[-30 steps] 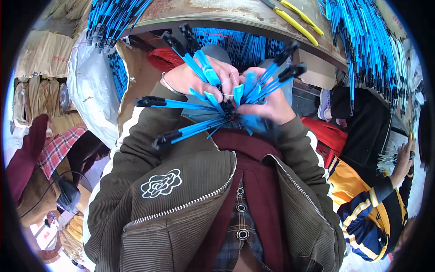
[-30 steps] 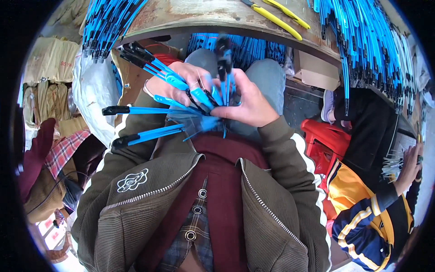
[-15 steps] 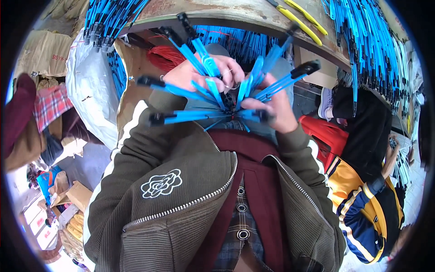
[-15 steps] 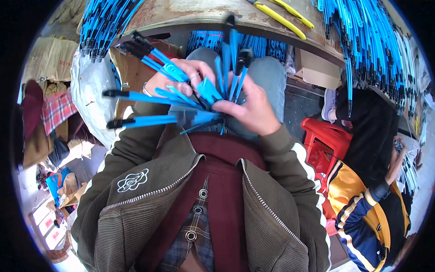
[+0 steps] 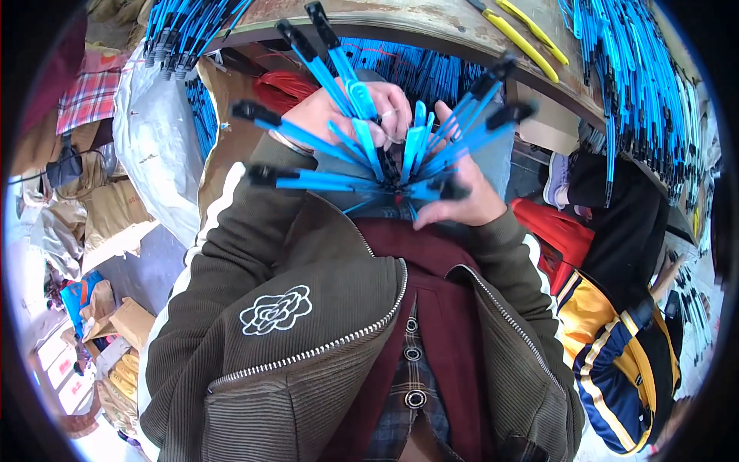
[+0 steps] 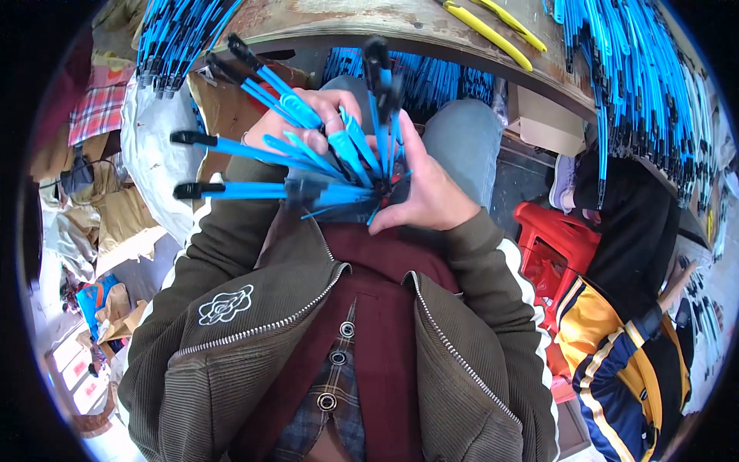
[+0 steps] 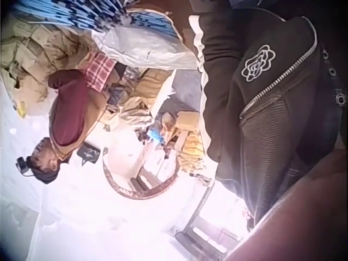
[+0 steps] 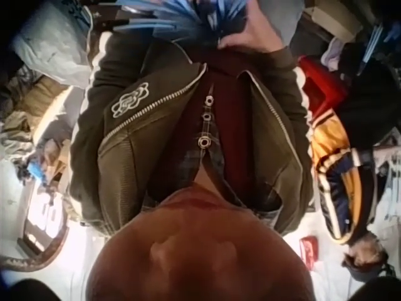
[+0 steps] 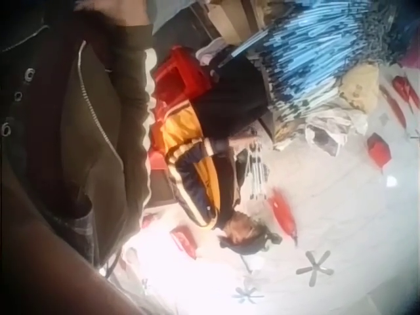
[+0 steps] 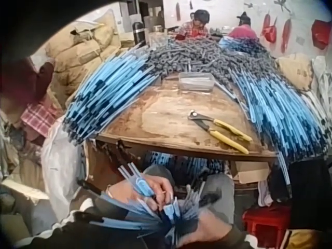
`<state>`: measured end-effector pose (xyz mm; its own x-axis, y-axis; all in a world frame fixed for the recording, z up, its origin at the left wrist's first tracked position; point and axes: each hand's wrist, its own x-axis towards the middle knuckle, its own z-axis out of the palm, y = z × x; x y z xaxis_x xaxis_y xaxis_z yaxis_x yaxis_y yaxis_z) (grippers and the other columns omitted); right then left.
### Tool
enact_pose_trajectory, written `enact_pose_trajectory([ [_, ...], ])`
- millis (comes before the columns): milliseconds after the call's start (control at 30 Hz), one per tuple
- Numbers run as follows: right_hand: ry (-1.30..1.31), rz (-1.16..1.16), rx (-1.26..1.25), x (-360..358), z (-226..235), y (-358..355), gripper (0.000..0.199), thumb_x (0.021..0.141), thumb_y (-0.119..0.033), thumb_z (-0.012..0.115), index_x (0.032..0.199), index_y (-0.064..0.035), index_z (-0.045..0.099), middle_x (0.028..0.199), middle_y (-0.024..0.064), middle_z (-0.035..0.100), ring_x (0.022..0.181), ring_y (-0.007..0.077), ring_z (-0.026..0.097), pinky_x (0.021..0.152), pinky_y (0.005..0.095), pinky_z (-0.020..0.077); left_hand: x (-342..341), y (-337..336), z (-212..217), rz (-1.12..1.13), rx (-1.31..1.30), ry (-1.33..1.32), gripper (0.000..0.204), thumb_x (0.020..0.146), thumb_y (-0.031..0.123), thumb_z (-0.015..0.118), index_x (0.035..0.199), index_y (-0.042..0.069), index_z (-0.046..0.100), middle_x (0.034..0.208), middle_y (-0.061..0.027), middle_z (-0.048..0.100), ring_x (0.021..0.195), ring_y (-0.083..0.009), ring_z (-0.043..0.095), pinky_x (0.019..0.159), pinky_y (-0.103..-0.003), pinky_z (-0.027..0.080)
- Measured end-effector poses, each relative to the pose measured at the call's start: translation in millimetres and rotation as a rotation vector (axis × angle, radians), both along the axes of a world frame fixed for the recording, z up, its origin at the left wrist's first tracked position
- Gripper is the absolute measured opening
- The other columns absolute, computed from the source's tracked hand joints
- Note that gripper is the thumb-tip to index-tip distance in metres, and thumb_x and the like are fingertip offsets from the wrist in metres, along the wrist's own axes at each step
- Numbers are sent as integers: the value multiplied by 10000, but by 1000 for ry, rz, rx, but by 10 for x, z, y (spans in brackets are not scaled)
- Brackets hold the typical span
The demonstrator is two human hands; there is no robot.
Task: The person assembles blue plastic parts and metal components at a workbench using pliers to crimp or cut the metal.
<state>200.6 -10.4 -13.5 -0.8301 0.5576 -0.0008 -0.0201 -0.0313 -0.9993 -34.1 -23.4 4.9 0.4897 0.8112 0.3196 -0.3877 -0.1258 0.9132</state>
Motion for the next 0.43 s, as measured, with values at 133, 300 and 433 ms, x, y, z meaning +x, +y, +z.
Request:
enact_pose_trajectory([
  [133,-37,-108,344,-98,106,-72,1002,633,-184,824,1381,-28,176,1275,137,428,1170,223,440,974,370,355,56,-35,67,145,-66,7,168,736,133,704,788,16,595,896,-137,554,750,-223,541,664,-332,446],
  [300,-56,-229,124,-77,-39,-90,735,679,-61,746,1273,-10,317,1142,100,519,1049,179,520,907,327,413,98,9,215,154,-101,233,130,700,70,705,763,-2,616,817,-84,590,763,-166,570,709,-287,458],
  [433,-70,-282,93,-106,7,-103,606,690,-19,701,1193,-4,364,1063,83,547,954,131,547,843,298,447,140,20,194,47,-141,306,107,746,85,676,807,8,634,871,-90,616,799,-176,592,745,-275,466],
])
